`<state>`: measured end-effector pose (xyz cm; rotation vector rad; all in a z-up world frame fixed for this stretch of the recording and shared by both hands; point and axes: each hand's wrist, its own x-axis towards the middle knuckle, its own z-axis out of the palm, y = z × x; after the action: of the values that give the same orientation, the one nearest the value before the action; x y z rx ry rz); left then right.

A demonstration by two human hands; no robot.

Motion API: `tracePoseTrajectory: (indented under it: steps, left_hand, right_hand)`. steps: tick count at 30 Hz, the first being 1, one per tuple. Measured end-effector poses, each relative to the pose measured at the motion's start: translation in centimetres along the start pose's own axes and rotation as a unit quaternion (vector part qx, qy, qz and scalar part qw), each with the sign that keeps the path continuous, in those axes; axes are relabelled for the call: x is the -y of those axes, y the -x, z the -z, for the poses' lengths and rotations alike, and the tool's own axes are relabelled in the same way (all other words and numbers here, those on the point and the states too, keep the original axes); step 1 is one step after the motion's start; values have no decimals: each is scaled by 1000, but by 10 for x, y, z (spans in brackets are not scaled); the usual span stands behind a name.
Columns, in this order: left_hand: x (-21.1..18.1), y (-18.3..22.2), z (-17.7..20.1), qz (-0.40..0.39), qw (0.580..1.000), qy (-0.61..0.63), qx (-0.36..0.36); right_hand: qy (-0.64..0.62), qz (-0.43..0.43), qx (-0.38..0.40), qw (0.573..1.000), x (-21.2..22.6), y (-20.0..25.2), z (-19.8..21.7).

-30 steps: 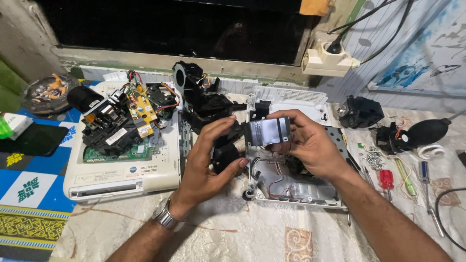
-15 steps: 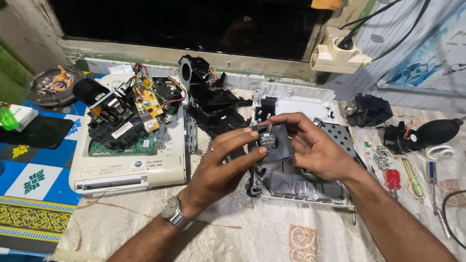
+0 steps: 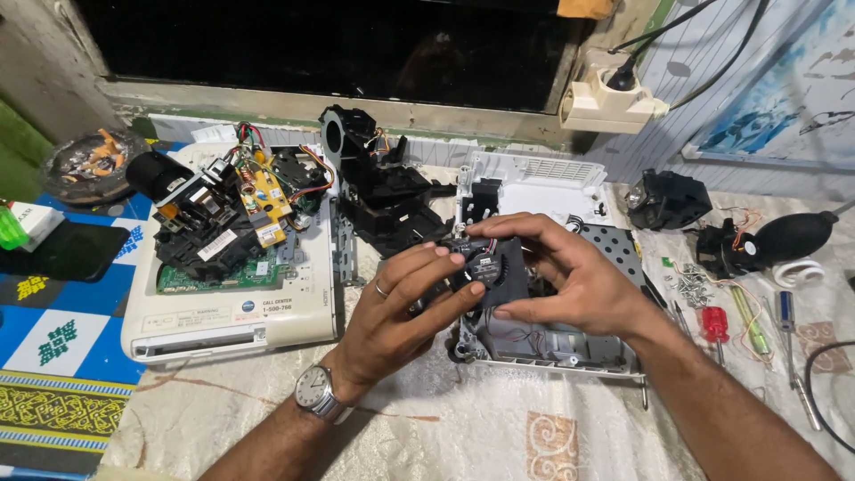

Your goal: Removing the optical engine assembly and cooling fan from a disassembled projector by disconnecting wires and lifting the components.

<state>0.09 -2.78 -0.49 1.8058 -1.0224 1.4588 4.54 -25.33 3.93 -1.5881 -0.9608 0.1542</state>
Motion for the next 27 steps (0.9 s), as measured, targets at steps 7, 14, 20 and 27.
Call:
tracePoseTrajectory:
  steps: [7,14,20,27]
  left_hand:
    - [3,-5,3,-28,997,-65,23]
    - [3,5,4,27,989,-131,62]
    - [-11,-2,12,279,931,208,115]
    - [3,26,-2,472,787,388,84]
  right_hand:
    - [66,67,10,996,3,-4,-3]
    - [95,93,-9,991,6,-2,-8]
    - [45,60,-26,997,1,-2,-9]
    - [-19,-43,-7,999,-5,-2,-9]
